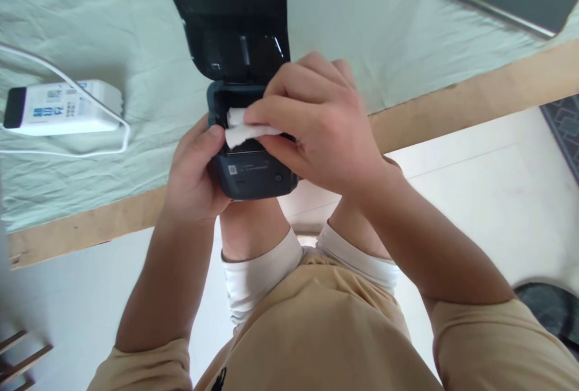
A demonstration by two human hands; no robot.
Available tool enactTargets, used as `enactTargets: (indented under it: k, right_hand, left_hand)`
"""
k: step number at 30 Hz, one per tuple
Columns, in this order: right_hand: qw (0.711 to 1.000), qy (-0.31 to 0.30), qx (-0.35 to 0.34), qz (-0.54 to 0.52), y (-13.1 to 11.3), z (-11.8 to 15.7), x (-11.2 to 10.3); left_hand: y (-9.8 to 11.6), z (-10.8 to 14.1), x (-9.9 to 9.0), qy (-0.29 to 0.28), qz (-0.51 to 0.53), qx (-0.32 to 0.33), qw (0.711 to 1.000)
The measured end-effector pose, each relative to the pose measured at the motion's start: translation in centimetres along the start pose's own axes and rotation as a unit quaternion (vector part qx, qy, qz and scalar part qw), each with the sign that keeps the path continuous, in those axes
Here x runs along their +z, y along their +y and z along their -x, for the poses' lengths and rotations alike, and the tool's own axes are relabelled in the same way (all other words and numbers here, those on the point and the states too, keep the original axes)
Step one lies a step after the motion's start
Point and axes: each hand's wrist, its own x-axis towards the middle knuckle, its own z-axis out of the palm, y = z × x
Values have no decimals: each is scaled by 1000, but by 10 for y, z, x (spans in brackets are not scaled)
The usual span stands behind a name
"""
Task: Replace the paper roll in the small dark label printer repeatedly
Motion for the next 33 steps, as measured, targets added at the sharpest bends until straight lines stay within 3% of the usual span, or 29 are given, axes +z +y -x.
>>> enactTargets:
  k: [4,8,11,22,33]
  right_hand:
    - [999,-3,12,-38,-7,5,-2]
    - [998,3,-21,-67,-8,14,-1]
    - [997,2,-7,-75,-8,20,-1]
    - [994,68,-32,-82,-3,31,8]
    - [989,86,-7,-119,-3,34,5]
  left_hand:
    - [0,-1,-1,1,13,2,1000]
    - [-2,-1,-4,-38,39,1,999]
    - [-5,-1,-7,-55,44,27,997]
    - [-15,-10,-19,-72,-48,48,995]
    - [-6,-1,-13,-23,-77,12,997]
